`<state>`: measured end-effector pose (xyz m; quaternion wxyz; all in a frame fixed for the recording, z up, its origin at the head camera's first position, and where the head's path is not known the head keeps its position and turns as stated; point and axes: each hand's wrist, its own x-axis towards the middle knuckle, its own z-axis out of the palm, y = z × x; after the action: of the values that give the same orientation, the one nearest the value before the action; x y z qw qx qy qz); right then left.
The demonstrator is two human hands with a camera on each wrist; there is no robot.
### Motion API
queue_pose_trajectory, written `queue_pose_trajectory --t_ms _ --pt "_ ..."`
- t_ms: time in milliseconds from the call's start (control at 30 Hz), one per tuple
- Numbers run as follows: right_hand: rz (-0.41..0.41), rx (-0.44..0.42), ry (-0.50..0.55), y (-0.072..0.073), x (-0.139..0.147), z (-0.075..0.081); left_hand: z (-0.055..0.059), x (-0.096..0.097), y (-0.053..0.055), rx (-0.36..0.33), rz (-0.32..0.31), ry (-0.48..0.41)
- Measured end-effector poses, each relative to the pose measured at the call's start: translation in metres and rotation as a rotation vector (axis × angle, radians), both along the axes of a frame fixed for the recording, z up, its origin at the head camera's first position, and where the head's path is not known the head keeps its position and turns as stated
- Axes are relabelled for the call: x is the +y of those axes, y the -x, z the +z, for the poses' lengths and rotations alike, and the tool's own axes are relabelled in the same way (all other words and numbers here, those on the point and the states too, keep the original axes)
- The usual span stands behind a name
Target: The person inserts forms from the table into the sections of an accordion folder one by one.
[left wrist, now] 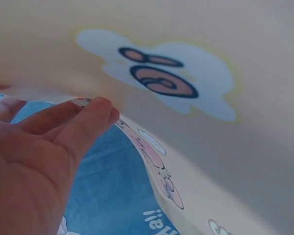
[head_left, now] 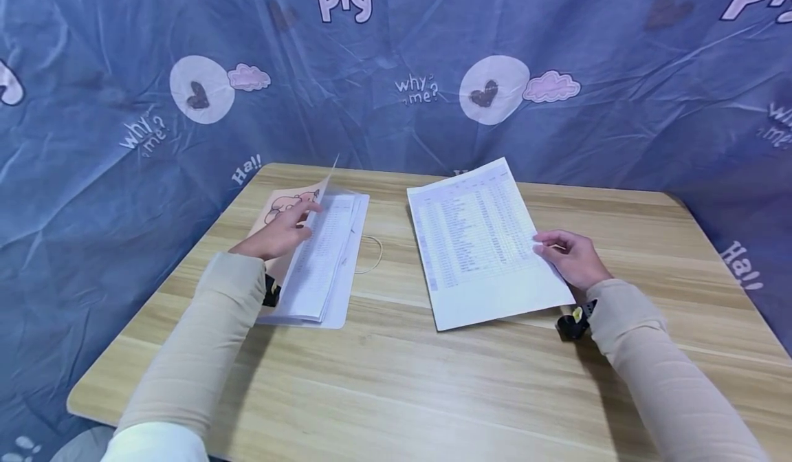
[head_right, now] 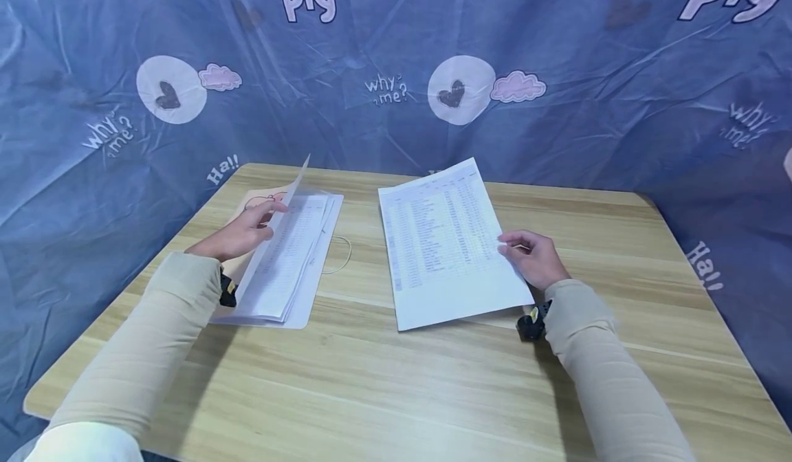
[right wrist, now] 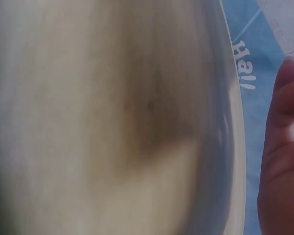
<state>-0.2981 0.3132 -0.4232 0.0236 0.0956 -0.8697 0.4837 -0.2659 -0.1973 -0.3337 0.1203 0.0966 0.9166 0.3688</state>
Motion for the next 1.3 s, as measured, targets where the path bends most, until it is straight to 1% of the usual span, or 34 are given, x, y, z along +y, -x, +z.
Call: queue_pose_trajectory --t_ms 200,367,567,733,967,1133,1300 --pt "0.006 -0.007 0.047 0.001 -0.009 -0.001 0.001 0.0 0.001 0.008 -0.003 0.009" --pt "0.038 -0.031 0.102 0.006 -0.017 -0.004 0.002 0.0 -0.001 0.009 0.006 0.009" --pt "0.069 -0.057 0.085 0.011 -0.031 -0.003 0.0 0.0 -0.002 0.001 0.012 -0.002" --pt "0.087 -0.075 0.119 0.013 -0.045 0.0 0.001 0.001 -0.001 0.001 0.015 -0.002" --pt "0.119 -0.108 0.179 0.013 -0.068 0.0 0.001 0.001 -0.001 0.015 0.005 0.006" --pt "0.136 -0.147 0.192 0.013 -0.084 -0.001 0.0 0.0 0.0 0.005 0.005 0.006" --pt "0.162 -0.149 0.197 0.014 -0.097 -0.001 0.0 0.0 0.0 0.007 -0.002 0.003"
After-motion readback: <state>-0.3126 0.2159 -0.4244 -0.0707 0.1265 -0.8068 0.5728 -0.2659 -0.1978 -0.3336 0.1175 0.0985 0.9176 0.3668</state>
